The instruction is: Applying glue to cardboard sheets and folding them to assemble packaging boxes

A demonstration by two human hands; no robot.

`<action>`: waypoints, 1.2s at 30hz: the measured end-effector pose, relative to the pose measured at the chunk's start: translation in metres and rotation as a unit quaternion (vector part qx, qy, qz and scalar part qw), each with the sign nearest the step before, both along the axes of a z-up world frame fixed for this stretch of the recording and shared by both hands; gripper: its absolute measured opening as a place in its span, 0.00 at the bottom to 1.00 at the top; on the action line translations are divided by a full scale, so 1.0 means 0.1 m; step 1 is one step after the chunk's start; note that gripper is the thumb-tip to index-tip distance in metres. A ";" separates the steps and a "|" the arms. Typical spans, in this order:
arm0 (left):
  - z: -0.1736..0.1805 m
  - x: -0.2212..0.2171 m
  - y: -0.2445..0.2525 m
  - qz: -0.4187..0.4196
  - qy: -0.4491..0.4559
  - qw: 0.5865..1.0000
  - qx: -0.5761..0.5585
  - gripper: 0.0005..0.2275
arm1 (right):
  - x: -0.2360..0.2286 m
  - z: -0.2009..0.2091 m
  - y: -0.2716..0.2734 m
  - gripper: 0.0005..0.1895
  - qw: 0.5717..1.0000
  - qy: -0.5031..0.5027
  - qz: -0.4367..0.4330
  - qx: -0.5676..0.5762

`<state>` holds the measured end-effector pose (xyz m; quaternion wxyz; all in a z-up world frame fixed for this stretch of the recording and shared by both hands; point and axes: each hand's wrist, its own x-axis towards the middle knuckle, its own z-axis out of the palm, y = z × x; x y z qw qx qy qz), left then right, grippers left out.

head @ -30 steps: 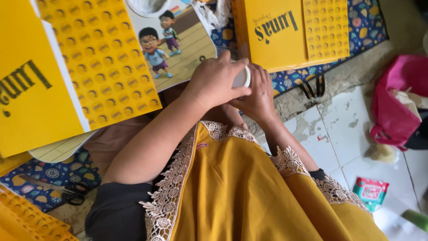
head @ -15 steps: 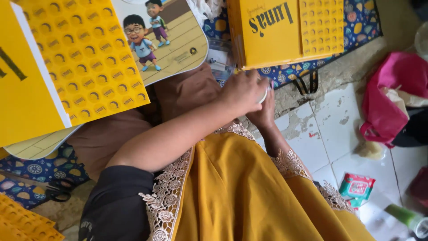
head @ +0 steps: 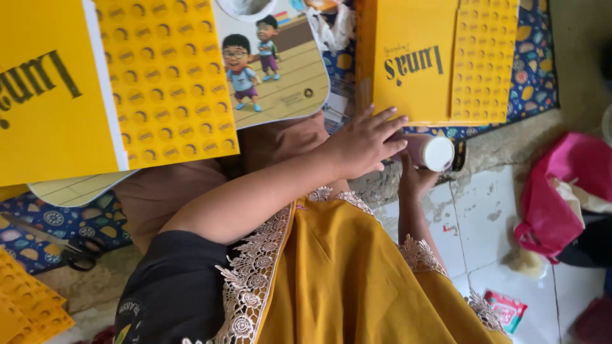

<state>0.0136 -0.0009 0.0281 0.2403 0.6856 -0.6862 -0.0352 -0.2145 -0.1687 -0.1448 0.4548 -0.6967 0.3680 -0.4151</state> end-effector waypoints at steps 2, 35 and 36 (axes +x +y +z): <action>-0.04 0.22 0.08 0.021 0.029 0.998 -0.043 0.27 | -0.04 -0.17 -0.03 0.40 1.000 0.025 -0.014 0.005; 0.77 1.07 3.64 0.445 -0.076 0.892 -0.018 0.19 | 3.34 2.54 0.72 0.09 0.880 0.074 0.375 -0.281; 0.77 1.11 3.63 0.437 -0.087 0.895 -0.017 0.17 | 3.30 2.63 0.67 0.10 0.857 0.082 0.413 -0.297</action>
